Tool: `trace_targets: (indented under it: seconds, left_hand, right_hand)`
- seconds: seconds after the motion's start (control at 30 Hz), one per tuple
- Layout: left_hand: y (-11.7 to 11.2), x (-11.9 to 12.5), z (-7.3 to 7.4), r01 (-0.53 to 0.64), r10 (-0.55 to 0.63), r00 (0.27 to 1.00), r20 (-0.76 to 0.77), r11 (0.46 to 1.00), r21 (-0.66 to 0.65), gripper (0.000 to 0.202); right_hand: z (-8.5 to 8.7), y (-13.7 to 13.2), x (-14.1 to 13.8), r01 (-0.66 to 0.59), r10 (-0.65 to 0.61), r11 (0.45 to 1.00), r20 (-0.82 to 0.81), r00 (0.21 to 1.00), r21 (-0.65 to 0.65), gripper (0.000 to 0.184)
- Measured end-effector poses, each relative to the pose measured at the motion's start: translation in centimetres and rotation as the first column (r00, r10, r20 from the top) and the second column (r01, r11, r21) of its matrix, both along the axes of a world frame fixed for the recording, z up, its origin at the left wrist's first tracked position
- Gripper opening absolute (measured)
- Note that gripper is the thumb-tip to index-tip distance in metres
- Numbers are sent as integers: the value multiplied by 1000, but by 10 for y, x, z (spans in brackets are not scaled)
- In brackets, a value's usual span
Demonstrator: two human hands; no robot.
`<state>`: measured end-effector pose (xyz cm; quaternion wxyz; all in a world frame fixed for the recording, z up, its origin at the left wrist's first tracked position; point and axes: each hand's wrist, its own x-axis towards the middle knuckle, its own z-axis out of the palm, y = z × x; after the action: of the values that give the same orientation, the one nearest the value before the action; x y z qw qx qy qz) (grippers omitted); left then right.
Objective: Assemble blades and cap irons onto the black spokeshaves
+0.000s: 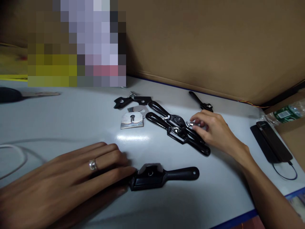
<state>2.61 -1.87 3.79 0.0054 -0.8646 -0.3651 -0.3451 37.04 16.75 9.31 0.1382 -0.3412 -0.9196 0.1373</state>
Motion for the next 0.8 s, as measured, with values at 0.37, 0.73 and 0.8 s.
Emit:
trace_targets:
  seconds: [0.37,0.73,0.8]
  left_hand:
    - [0,-4,-1,21,-21,999,-27,1000,7,34]
    - [6,-8,6,90,-87,992,-91,996,26,45]
    - [7,-6,6,93,-90,991,-94,995,34,46]
  right_hand:
    - [-2,-8,-10,68,-51,989,-129,990,132,23]
    - [11,-109,-55,-214,231,972,-220,948,97,32]
    - [6,-110,-57,-227,238,971,-240,941,74,32]
